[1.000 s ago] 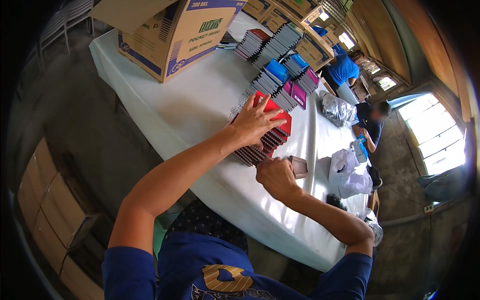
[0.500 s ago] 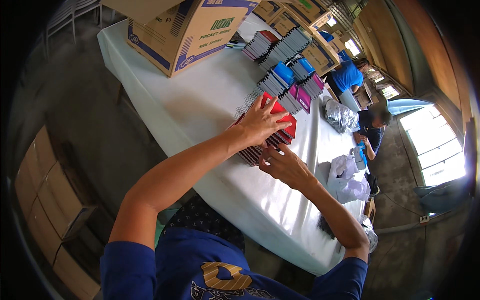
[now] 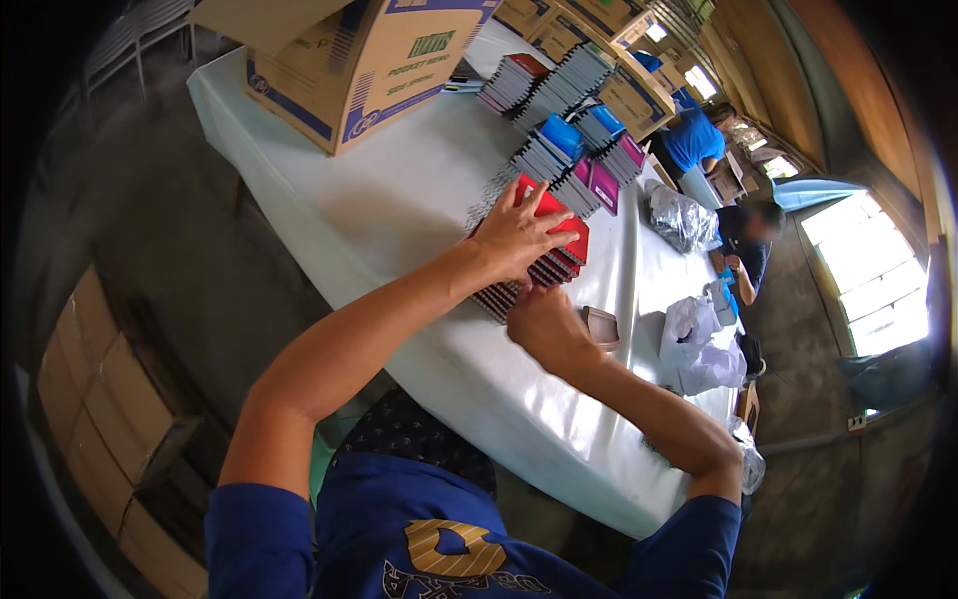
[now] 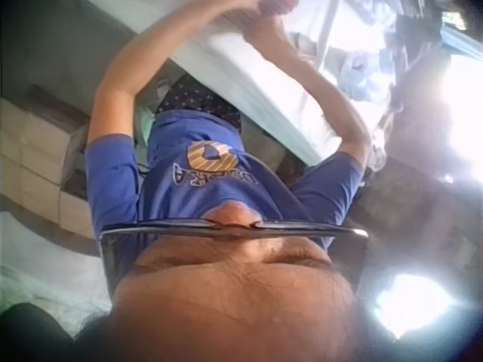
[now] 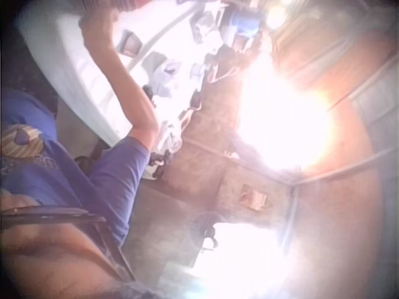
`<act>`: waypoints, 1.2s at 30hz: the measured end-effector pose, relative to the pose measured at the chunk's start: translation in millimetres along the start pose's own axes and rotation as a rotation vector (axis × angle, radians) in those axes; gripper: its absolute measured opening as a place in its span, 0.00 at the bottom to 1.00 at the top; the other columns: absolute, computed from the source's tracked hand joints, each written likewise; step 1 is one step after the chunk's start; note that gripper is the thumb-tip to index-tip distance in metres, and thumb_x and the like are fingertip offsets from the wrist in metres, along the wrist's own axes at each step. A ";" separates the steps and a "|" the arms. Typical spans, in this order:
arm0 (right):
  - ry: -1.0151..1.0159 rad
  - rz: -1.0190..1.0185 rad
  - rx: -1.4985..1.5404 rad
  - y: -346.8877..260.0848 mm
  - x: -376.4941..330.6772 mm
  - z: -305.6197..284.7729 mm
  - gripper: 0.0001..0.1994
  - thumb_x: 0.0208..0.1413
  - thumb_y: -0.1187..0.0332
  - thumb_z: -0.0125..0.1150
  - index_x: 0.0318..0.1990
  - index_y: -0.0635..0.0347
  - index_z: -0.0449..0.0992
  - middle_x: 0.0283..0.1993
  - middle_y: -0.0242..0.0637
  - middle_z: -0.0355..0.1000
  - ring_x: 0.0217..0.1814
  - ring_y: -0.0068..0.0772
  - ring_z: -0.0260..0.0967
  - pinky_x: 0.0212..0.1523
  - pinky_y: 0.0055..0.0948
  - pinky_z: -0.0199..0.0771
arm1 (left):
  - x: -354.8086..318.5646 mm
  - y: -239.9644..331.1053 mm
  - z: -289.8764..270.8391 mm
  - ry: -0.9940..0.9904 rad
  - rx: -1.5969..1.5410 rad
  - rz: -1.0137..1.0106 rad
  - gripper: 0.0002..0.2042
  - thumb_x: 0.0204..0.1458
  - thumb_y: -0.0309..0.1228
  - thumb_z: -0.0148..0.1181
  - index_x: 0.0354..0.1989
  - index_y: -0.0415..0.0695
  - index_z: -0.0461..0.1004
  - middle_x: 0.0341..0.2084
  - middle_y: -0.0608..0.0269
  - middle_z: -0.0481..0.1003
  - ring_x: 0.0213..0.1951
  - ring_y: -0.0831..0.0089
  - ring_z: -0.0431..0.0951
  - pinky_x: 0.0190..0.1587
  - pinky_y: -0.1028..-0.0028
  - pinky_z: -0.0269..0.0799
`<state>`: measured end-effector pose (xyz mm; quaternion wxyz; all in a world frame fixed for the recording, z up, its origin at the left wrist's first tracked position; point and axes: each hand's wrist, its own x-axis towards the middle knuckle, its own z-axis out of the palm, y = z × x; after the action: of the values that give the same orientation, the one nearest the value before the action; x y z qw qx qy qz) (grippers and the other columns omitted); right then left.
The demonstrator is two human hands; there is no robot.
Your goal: The person inserts a spiral binding into the holes of stacked notebook covers and pages by hand, then uses pliers to cut and crimp the ends of the spiral wire.
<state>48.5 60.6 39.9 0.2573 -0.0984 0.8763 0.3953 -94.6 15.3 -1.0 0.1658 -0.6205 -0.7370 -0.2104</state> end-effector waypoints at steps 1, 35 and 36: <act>0.310 -0.024 -0.107 8.6 -5.9 14.7 0.13 0.47 0.68 0.62 0.43 0.54 0.78 0.44 0.36 0.75 0.49 0.31 0.70 0.46 0.32 0.64 | 0.1 1.4 3.4 0.002 -0.003 -0.013 0.49 0.26 0.49 0.78 0.65 0.66 0.63 0.68 0.72 0.58 0.69 0.47 0.51 0.66 0.39 0.48; 0.043 0.358 0.907 13.6 -88.0 175.4 0.19 0.63 0.57 0.53 0.54 0.61 0.71 0.54 0.49 0.68 0.60 0.50 0.64 0.56 0.49 0.65 | 5.2 -1.8 -8.7 -0.060 0.055 0.068 0.50 0.30 0.54 0.74 0.68 0.60 0.60 0.67 0.66 0.60 0.70 0.46 0.50 0.67 0.39 0.45; 0.195 0.411 0.981 29.8 -75.7 184.9 0.19 0.64 0.57 0.52 0.54 0.61 0.71 0.53 0.50 0.70 0.59 0.50 0.66 0.55 0.47 0.67 | 5.2 -3.9 -11.2 -0.060 0.058 0.062 0.50 0.31 0.55 0.73 0.68 0.59 0.59 0.67 0.66 0.60 0.70 0.45 0.50 0.67 0.39 0.45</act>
<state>170.5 215.6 -3.6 0.1080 0.1707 0.9790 -0.0291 -99.5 13.4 10.8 0.1678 -0.6439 -0.7280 -0.1650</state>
